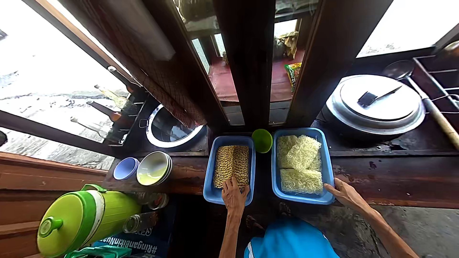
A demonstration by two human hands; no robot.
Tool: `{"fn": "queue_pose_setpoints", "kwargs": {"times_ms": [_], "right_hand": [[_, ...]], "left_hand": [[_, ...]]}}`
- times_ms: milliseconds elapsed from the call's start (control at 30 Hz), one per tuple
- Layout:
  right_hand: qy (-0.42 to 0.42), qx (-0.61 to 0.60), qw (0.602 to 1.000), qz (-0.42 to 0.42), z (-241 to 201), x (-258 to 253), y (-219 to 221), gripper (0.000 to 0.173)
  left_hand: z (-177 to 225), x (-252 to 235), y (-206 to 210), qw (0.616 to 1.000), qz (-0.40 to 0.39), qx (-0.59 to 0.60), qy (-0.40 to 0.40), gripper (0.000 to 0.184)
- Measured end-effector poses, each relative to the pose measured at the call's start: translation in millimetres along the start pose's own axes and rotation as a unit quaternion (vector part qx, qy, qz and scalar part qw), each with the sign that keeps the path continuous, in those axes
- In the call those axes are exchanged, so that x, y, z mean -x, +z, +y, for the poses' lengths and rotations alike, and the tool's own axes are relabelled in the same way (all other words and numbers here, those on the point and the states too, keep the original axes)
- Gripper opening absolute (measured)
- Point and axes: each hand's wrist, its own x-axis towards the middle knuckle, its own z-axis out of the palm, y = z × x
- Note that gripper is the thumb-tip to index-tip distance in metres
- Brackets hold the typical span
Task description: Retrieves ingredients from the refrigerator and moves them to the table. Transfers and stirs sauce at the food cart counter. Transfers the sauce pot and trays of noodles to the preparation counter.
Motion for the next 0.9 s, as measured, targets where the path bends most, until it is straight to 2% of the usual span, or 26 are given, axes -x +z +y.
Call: {"fn": "queue_pose_setpoints", "kwargs": {"times_ms": [200, 267, 333, 467, 567, 667, 800, 900], "right_hand": [[0.005, 0.002, 1.0, 0.004, 1.0, -1.3, 1.6, 0.039], [0.004, 0.004, 1.0, 0.001, -0.3, -1.9, 0.2, 0.04], [0.004, 0.006, 1.0, -0.003, -2.2, -1.4, -1.5, 0.04], [-0.001, 0.015, 1.0, -0.005, -1.0, -1.8, -2.1, 0.041], [-0.001, 0.022, 1.0, -0.007, 0.3, -1.5, -3.0, 0.041], [0.0, 0.033, 0.999, -0.009, 0.9, -0.6, -4.6, 0.042], [0.003, 0.046, 0.999, -0.008, -3.1, 5.5, -7.9, 0.043], [0.004, 0.066, 0.998, -0.009, -7.4, 10.1, -15.4, 0.043]], "left_hand": [[-12.0, -9.4, 0.1, 0.998, -0.027, -0.025, 0.055, 0.093], [-13.9, -9.6, 3.1, 0.996, -0.013, -0.043, 0.081, 0.094], [-19.9, -10.9, 12.7, 0.988, 0.063, -0.044, 0.133, 0.088], [-40.4, -19.0, 24.9, 0.943, 0.213, -0.051, 0.25, 0.079], [-52.1, -23.2, 26.4, 0.908, 0.283, -0.06, 0.304, 0.073], [-59.4, -21.9, 25.3, 0.886, 0.318, -0.026, 0.336, 0.064], [-56.7, -5.1, 23.4, 0.901, 0.295, 0.082, 0.307, 0.044], [-46.6, 11.2, 28.5, 0.915, 0.263, 0.208, 0.224, 0.036]]}}
